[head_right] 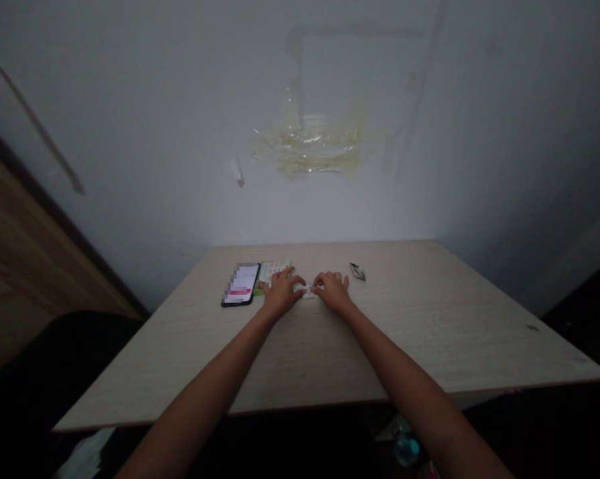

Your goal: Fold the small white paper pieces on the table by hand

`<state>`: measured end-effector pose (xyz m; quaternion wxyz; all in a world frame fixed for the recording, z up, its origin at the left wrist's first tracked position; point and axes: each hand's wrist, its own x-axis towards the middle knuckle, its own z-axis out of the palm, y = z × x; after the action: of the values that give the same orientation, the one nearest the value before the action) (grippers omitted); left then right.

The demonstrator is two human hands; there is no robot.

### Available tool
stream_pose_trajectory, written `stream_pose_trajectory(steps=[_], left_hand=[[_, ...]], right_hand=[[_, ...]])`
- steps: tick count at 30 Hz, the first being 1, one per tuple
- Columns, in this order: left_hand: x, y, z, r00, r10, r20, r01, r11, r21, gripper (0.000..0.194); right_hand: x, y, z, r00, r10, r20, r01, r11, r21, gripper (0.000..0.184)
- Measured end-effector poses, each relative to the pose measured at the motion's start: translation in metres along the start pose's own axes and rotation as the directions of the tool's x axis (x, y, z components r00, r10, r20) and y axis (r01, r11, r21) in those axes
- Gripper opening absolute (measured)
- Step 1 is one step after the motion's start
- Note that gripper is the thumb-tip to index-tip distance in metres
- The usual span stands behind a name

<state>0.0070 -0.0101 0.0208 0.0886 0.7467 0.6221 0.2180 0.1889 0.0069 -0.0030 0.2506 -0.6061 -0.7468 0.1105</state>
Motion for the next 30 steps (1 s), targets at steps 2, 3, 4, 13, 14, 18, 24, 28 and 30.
stream_pose_trajectory(steps=[2,3,4,13,14,18,24,28,30], left_hand=[[0.0,0.0,0.0,1.0,0.002,0.009,-0.002,1.0,0.002,0.023],[-0.001,0.001,0.0,1.0,0.005,0.011,-0.005,1.0,0.003,0.023],[-0.002,0.001,0.0,1.0,0.012,0.01,-0.012,1.0,0.005,0.023],[-0.008,-0.001,0.002,0.982,0.185,-0.039,-0.184,0.982,0.044,0.013],[-0.008,-0.001,0.001,0.977,0.21,-0.028,-0.209,0.977,0.041,0.013],[-0.01,-0.002,0.0,0.961,0.274,0.04,-0.274,0.962,0.007,0.015],[-0.013,-0.004,0.001,0.951,0.285,0.116,-0.285,0.958,-0.021,0.02],[-0.015,-0.003,0.0,0.955,0.288,0.066,-0.289,0.957,0.014,0.021],[-0.017,-0.003,-0.001,0.962,0.273,0.02,-0.273,0.961,0.038,0.021]], right_hand=[[-0.001,0.0,-0.001,1.0,0.002,0.0,-0.002,1.0,-0.003,0.016],[-0.001,-0.001,-0.002,1.0,0.0,-0.001,0.0,1.0,-0.006,0.016],[-0.001,-0.001,-0.002,1.0,-0.001,-0.004,0.001,1.0,-0.01,0.016],[0.002,0.006,-0.004,0.999,0.019,-0.042,-0.021,0.999,-0.039,0.014],[0.003,0.007,-0.004,0.998,0.023,-0.05,-0.025,0.999,-0.04,0.015],[0.004,0.011,-0.006,0.996,0.029,-0.087,-0.032,0.999,-0.033,0.015],[0.005,0.015,-0.004,0.995,0.029,-0.093,-0.03,0.999,-0.014,0.017],[0.005,0.018,-0.003,0.992,-0.009,-0.122,0.012,1.0,0.022,0.022],[0.005,0.019,-0.003,0.99,-0.059,-0.127,0.067,0.996,0.058,0.024]])
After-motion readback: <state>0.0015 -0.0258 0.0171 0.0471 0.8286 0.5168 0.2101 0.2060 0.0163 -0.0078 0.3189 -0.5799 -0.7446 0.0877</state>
